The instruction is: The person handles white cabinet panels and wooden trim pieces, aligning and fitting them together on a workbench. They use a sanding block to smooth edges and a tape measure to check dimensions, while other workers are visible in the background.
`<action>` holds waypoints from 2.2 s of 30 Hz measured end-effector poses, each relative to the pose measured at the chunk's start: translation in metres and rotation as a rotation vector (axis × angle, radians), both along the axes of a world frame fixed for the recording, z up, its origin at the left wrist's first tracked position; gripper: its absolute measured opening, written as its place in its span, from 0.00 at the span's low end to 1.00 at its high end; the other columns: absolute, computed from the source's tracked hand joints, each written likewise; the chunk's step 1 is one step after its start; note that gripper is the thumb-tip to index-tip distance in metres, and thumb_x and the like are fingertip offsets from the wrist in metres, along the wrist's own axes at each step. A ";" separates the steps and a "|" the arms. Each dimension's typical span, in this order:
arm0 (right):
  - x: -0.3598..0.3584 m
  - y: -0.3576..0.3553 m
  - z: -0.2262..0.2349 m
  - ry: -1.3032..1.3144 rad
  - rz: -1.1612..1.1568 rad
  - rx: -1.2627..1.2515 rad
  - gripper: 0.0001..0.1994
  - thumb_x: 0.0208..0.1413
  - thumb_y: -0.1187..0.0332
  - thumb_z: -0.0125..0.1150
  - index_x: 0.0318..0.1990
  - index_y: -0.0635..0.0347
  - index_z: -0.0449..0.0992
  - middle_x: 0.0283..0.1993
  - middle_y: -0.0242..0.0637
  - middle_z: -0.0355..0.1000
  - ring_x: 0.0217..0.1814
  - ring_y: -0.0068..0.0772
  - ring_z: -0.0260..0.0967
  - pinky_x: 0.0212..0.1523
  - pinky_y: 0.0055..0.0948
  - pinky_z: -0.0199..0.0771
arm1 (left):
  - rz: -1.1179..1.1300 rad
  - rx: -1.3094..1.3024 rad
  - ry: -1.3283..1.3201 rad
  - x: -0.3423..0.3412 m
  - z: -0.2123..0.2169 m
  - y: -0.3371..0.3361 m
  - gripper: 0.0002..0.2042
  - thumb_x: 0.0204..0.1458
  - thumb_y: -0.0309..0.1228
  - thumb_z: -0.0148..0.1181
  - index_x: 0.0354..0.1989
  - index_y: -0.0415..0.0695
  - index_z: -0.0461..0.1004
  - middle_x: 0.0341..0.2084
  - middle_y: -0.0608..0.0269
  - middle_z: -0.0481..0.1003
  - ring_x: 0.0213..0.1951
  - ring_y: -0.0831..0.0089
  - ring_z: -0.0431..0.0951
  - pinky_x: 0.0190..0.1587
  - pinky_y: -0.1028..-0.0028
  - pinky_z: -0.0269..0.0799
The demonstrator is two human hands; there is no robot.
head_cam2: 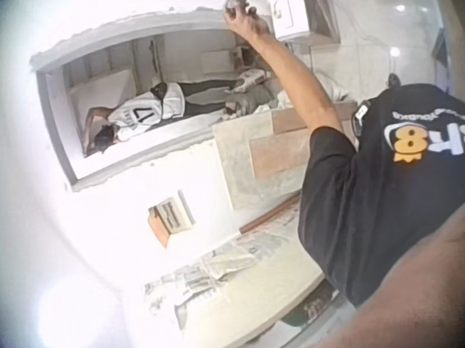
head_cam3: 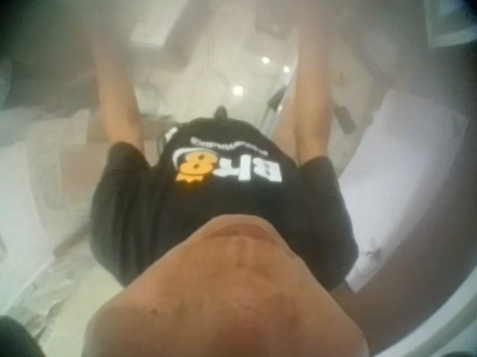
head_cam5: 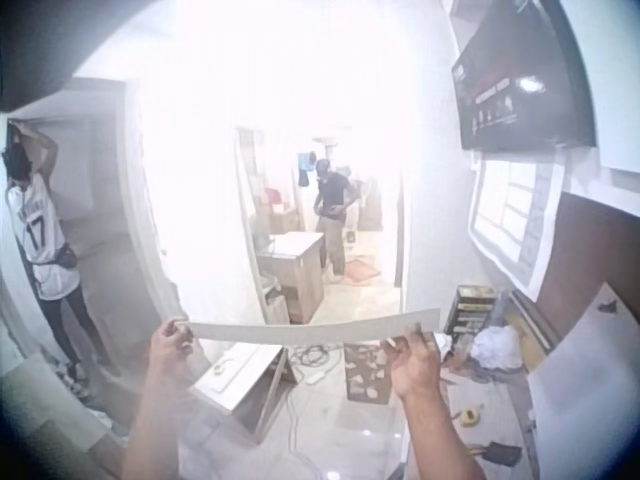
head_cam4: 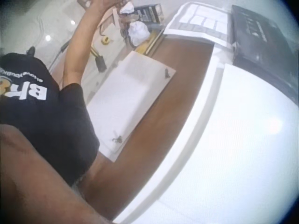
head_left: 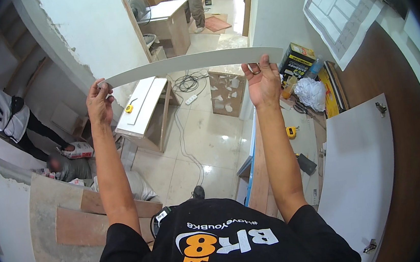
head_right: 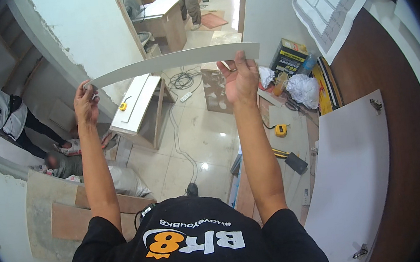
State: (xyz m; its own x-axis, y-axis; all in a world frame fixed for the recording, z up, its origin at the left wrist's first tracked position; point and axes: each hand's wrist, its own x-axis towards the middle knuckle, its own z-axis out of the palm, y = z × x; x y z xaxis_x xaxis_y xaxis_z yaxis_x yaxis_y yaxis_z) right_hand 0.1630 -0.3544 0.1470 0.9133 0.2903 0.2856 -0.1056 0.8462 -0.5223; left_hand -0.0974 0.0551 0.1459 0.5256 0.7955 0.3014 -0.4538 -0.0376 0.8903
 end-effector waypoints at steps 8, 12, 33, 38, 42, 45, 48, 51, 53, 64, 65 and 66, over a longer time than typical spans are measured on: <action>0.004 -0.001 -0.008 0.045 -0.001 0.018 0.12 0.68 0.61 0.70 0.53 0.50 0.77 0.50 0.29 0.81 0.52 0.31 0.80 0.56 0.45 0.84 | -0.011 0.021 0.031 0.000 0.007 -0.003 0.13 0.65 0.27 0.69 0.58 0.44 0.81 0.34 0.73 0.76 0.36 0.79 0.75 0.32 0.79 0.67; 0.011 -0.003 -0.015 0.039 0.007 0.036 0.14 0.68 0.62 0.71 0.56 0.51 0.76 0.52 0.29 0.80 0.52 0.33 0.79 0.55 0.45 0.84 | -0.019 0.023 0.049 0.000 0.009 -0.003 0.14 0.65 0.26 0.69 0.57 0.45 0.82 0.33 0.74 0.75 0.33 0.81 0.74 0.30 0.80 0.64; 0.034 -0.010 -0.037 0.148 -0.023 -0.001 0.14 0.70 0.62 0.69 0.56 0.55 0.76 0.50 0.33 0.80 0.49 0.29 0.76 0.53 0.36 0.81 | -0.115 -0.034 0.019 -0.003 0.020 -0.028 0.14 0.60 0.25 0.74 0.53 0.40 0.83 0.32 0.70 0.80 0.27 0.83 0.71 0.27 0.81 0.63; 0.047 -0.013 -0.051 0.228 -0.032 -0.017 0.13 0.71 0.62 0.68 0.55 0.52 0.74 0.50 0.32 0.78 0.50 0.31 0.75 0.54 0.38 0.79 | -0.134 -0.034 0.021 -0.001 0.018 -0.034 0.14 0.59 0.25 0.75 0.53 0.40 0.83 0.31 0.70 0.80 0.26 0.82 0.72 0.26 0.80 0.63; 0.054 -0.016 -0.062 0.224 -0.022 -0.009 0.13 0.70 0.62 0.69 0.56 0.52 0.74 0.50 0.31 0.78 0.49 0.32 0.74 0.54 0.40 0.78 | -0.121 -0.035 0.057 0.003 0.011 -0.036 0.15 0.58 0.25 0.75 0.53 0.41 0.83 0.30 0.70 0.79 0.26 0.82 0.72 0.26 0.80 0.63; 0.056 -0.018 -0.067 0.221 -0.033 -0.004 0.15 0.68 0.63 0.70 0.58 0.51 0.75 0.51 0.31 0.77 0.50 0.32 0.74 0.53 0.40 0.78 | -0.108 -0.035 0.081 0.004 0.005 -0.035 0.14 0.59 0.25 0.74 0.53 0.43 0.83 0.33 0.72 0.78 0.28 0.83 0.71 0.28 0.80 0.63; 0.052 -0.020 -0.062 0.241 -0.047 0.005 0.15 0.68 0.63 0.70 0.58 0.50 0.75 0.51 0.31 0.77 0.52 0.32 0.73 0.55 0.42 0.78 | -0.109 -0.056 0.108 0.006 -0.004 -0.038 0.14 0.61 0.26 0.72 0.54 0.45 0.81 0.34 0.74 0.76 0.31 0.82 0.71 0.30 0.80 0.64; 0.038 -0.016 -0.052 0.136 -0.006 0.025 0.15 0.70 0.59 0.68 0.58 0.51 0.75 0.54 0.33 0.77 0.55 0.35 0.74 0.60 0.46 0.76 | -0.156 -0.080 0.122 0.014 -0.019 -0.051 0.15 0.62 0.25 0.71 0.56 0.43 0.79 0.34 0.72 0.76 0.31 0.81 0.73 0.30 0.80 0.65; 0.023 -0.009 -0.047 0.074 0.033 0.005 0.17 0.72 0.56 0.64 0.60 0.53 0.73 0.56 0.38 0.77 0.59 0.39 0.74 0.63 0.46 0.75 | -0.220 -0.087 0.112 0.022 -0.032 -0.065 0.15 0.62 0.24 0.70 0.56 0.39 0.77 0.34 0.68 0.77 0.29 0.79 0.73 0.28 0.79 0.66; 0.015 0.009 -0.063 0.252 -0.009 0.170 0.24 0.82 0.48 0.36 0.53 0.61 0.70 0.48 0.45 0.75 0.59 0.54 0.74 0.68 0.52 0.72 | -0.336 -0.157 0.196 0.045 -0.088 -0.129 0.13 0.62 0.26 0.71 0.53 0.40 0.78 0.36 0.64 0.81 0.28 0.77 0.77 0.26 0.80 0.71; 0.016 0.009 -0.067 0.254 -0.035 0.155 0.24 0.82 0.48 0.35 0.52 0.60 0.70 0.47 0.44 0.74 0.58 0.54 0.73 0.68 0.52 0.72 | -0.321 -0.169 0.193 0.045 -0.089 -0.131 0.13 0.62 0.25 0.71 0.52 0.39 0.78 0.35 0.63 0.81 0.27 0.77 0.78 0.25 0.80 0.71; 0.016 0.010 -0.069 0.264 -0.058 0.136 0.24 0.82 0.48 0.34 0.51 0.60 0.70 0.46 0.44 0.73 0.57 0.53 0.73 0.67 0.52 0.72 | -0.304 -0.179 0.189 0.045 -0.090 -0.133 0.12 0.62 0.25 0.71 0.52 0.37 0.79 0.34 0.62 0.82 0.26 0.77 0.78 0.24 0.80 0.71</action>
